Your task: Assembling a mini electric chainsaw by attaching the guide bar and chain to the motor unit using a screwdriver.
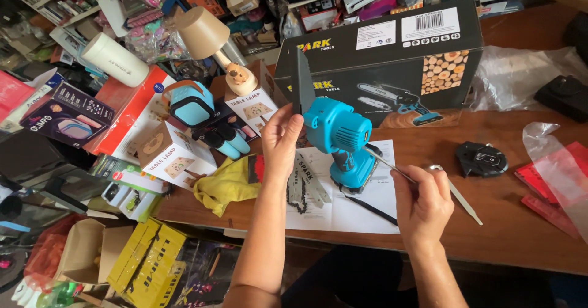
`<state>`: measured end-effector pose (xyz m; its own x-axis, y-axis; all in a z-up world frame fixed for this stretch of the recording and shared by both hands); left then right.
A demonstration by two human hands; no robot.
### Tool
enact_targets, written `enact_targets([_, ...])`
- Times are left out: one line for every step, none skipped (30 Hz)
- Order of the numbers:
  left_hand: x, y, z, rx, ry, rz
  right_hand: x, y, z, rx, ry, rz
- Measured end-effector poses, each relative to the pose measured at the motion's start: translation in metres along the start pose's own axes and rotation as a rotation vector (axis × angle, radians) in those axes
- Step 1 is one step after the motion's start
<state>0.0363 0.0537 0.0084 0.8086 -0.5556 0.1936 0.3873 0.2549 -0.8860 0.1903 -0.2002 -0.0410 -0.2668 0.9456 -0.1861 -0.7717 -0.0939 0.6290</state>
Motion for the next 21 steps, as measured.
enact_targets([0.000,0.000,0.000,0.000,0.000,-0.001,-0.003,0.002,0.001,0.000,0.000,-0.001])
enact_targets([0.000,-0.001,0.000,-0.003,-0.011,0.006,-0.003,0.002,0.002,0.039,0.020,0.029])
enact_targets([-0.001,-0.001,-0.001,-0.008,-0.022,0.011,-0.004,0.002,0.003,0.079,0.041,0.057])
enact_targets([-0.001,0.000,-0.001,-0.010,-0.022,0.009,-0.003,-0.001,0.000,0.080,0.041,0.055])
enact_targets([-0.002,0.002,-0.001,-0.020,-0.032,0.001,-0.001,-0.012,-0.005,0.204,0.045,0.082])
enact_targets([-0.003,0.003,-0.001,-0.031,-0.043,-0.008,0.002,-0.023,-0.011,0.328,0.048,0.110])
enact_targets([-0.004,0.006,-0.002,-0.029,-0.046,-0.013,-0.001,-0.013,-0.004,0.323,0.051,0.108])
enact_targets([-0.005,0.009,-0.002,-0.029,-0.049,0.008,-0.002,-0.003,0.001,0.337,0.073,0.171])
enact_targets([-0.007,0.012,-0.003,-0.028,-0.054,0.028,-0.002,0.008,0.007,0.350,0.097,0.234])
enact_targets([-0.006,0.011,-0.004,-0.025,-0.058,0.022,-0.001,0.015,0.009,0.343,0.101,0.231])
enact_targets([-0.003,0.008,-0.006,0.006,-0.043,0.034,0.001,0.017,0.009,0.442,0.088,0.344])
enact_targets([-0.001,0.005,-0.008,0.038,-0.028,0.046,0.005,0.020,0.008,0.541,0.077,0.457])
enact_targets([-0.004,0.010,-0.010,0.039,-0.034,0.040,0.010,0.015,0.003,0.535,0.083,0.453])
enact_targets([-0.008,0.017,-0.011,0.012,-0.047,0.067,0.017,0.012,-0.001,0.502,0.092,0.590])
enact_targets([-0.012,0.024,-0.012,-0.016,-0.059,0.094,0.024,0.010,-0.004,0.467,0.100,0.728])
enact_targets([-0.014,0.022,-0.015,-0.014,-0.064,0.088,0.025,0.019,-0.001,0.462,0.106,0.724])
enact_targets([-0.012,0.017,-0.017,0.033,-0.034,0.132,0.029,0.028,0.004,0.462,0.143,0.697])
enact_targets([-0.010,0.013,-0.019,0.079,-0.006,0.176,0.032,0.037,0.008,0.462,0.180,0.670])
enact_targets([-0.011,0.007,-0.024,0.084,-0.001,0.168,0.040,0.033,0.001,0.454,0.176,0.664])
enact_targets([-0.009,0.007,-0.028,0.008,0.037,0.122,0.050,0.027,-0.007,0.499,0.177,0.728])
enact_targets([-0.006,0.008,-0.033,-0.071,0.080,0.076,0.059,0.020,-0.015,0.547,0.175,0.790])
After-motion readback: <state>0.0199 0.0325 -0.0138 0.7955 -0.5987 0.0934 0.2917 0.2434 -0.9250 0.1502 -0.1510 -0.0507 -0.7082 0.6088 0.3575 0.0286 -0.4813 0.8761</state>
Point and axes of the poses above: each hand's wrist, its own z-axis towards the middle knuckle, its own x-axis out of the palm, y = z × x, the point moved 7 cm from there along z, towards the middle knuckle, and after that the axes turned 4 degrees about -x, right-handed, at the moved point
